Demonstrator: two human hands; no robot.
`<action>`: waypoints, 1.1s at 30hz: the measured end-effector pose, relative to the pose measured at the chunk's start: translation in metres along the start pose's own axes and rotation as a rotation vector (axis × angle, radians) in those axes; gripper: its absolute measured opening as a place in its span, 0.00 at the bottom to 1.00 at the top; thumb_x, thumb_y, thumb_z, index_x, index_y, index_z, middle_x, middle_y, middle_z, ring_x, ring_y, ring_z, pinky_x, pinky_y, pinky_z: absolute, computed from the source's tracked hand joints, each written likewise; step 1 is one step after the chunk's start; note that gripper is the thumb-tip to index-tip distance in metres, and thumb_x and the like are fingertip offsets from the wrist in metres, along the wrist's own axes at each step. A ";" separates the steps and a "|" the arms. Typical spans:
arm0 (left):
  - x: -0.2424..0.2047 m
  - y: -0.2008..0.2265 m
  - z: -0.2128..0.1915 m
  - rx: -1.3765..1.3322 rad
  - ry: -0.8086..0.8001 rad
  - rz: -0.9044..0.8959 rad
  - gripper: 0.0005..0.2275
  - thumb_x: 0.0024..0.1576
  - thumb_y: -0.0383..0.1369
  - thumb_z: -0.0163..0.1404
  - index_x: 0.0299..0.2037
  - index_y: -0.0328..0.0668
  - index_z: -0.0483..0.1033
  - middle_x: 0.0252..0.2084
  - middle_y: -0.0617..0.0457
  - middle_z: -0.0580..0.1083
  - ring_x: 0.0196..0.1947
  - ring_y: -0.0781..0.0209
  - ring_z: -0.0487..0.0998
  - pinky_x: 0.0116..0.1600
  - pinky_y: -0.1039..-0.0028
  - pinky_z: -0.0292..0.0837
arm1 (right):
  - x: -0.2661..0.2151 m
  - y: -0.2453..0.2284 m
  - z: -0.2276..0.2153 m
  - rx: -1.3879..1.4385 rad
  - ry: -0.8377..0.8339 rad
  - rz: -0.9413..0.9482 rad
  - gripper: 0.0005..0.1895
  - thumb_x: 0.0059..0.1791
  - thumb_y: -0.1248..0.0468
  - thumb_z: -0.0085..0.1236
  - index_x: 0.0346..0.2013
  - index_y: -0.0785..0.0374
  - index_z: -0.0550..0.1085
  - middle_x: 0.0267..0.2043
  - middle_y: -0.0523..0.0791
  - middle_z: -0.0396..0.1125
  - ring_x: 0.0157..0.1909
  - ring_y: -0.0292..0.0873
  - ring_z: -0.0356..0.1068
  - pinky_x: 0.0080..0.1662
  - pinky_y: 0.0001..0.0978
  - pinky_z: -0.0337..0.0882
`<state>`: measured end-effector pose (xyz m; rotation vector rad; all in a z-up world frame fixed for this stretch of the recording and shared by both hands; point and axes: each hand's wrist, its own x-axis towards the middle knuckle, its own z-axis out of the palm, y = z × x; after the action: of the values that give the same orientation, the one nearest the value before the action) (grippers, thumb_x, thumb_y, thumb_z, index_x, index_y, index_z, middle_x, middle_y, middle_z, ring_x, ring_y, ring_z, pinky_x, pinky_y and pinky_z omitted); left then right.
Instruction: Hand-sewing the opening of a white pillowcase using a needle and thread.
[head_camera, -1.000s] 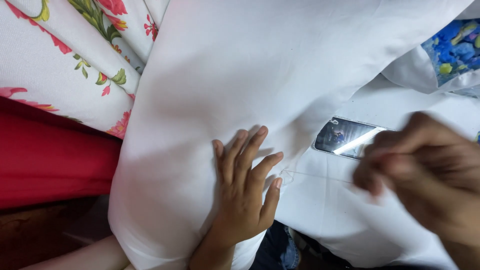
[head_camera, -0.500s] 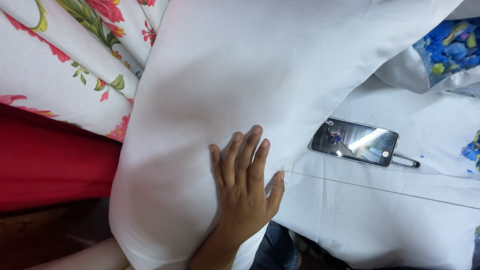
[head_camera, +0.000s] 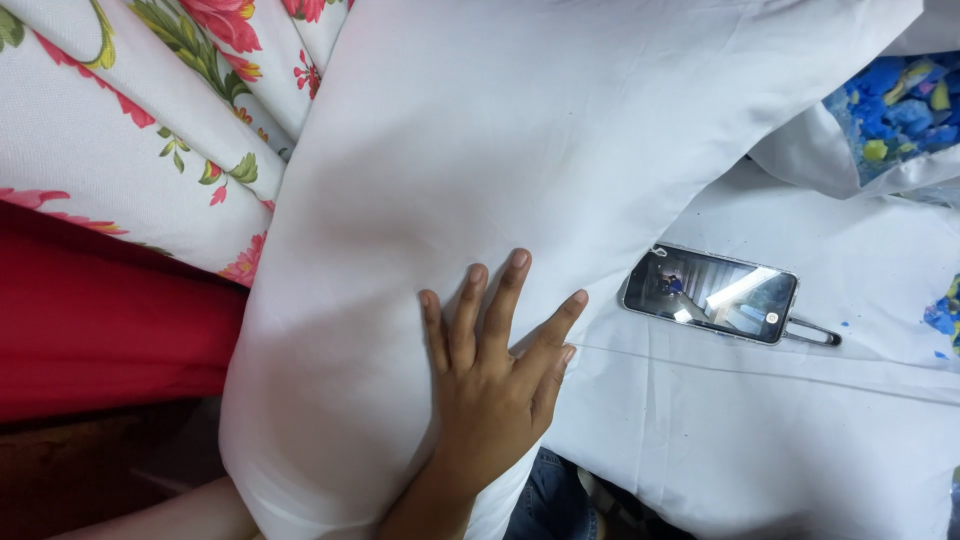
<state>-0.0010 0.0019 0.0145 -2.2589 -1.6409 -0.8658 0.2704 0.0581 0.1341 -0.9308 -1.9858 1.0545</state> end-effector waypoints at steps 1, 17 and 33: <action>0.000 0.000 -0.001 0.018 -0.020 -0.009 0.15 0.62 0.43 0.40 0.59 0.67 0.68 0.66 0.46 0.56 0.67 0.46 0.49 0.67 0.44 0.37 | 0.002 0.003 0.007 -0.016 -0.009 0.002 0.08 0.43 0.67 0.53 0.35 0.57 0.77 0.28 0.41 0.67 0.30 0.37 0.69 0.33 0.24 0.70; -0.003 -0.004 -0.005 -0.015 -0.061 -0.032 0.16 0.63 0.44 0.38 0.60 0.66 0.67 0.67 0.44 0.54 0.68 0.48 0.41 0.68 0.44 0.29 | 0.016 0.065 0.131 0.071 0.000 0.014 0.08 0.40 0.69 0.60 0.32 0.56 0.79 0.22 0.39 0.67 0.26 0.34 0.65 0.32 0.21 0.66; -0.004 -0.003 -0.005 -0.024 -0.042 -0.054 0.15 0.62 0.41 0.38 0.58 0.67 0.69 0.65 0.44 0.57 0.68 0.48 0.45 0.68 0.46 0.30 | 0.018 0.078 0.134 0.135 0.031 -0.071 0.08 0.39 0.74 0.59 0.27 0.59 0.77 0.18 0.40 0.63 0.23 0.35 0.60 0.31 0.21 0.62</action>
<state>-0.0062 -0.0023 0.0159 -2.2735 -1.7263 -0.8607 0.1720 0.0548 0.0128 -0.7940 -1.8833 1.1123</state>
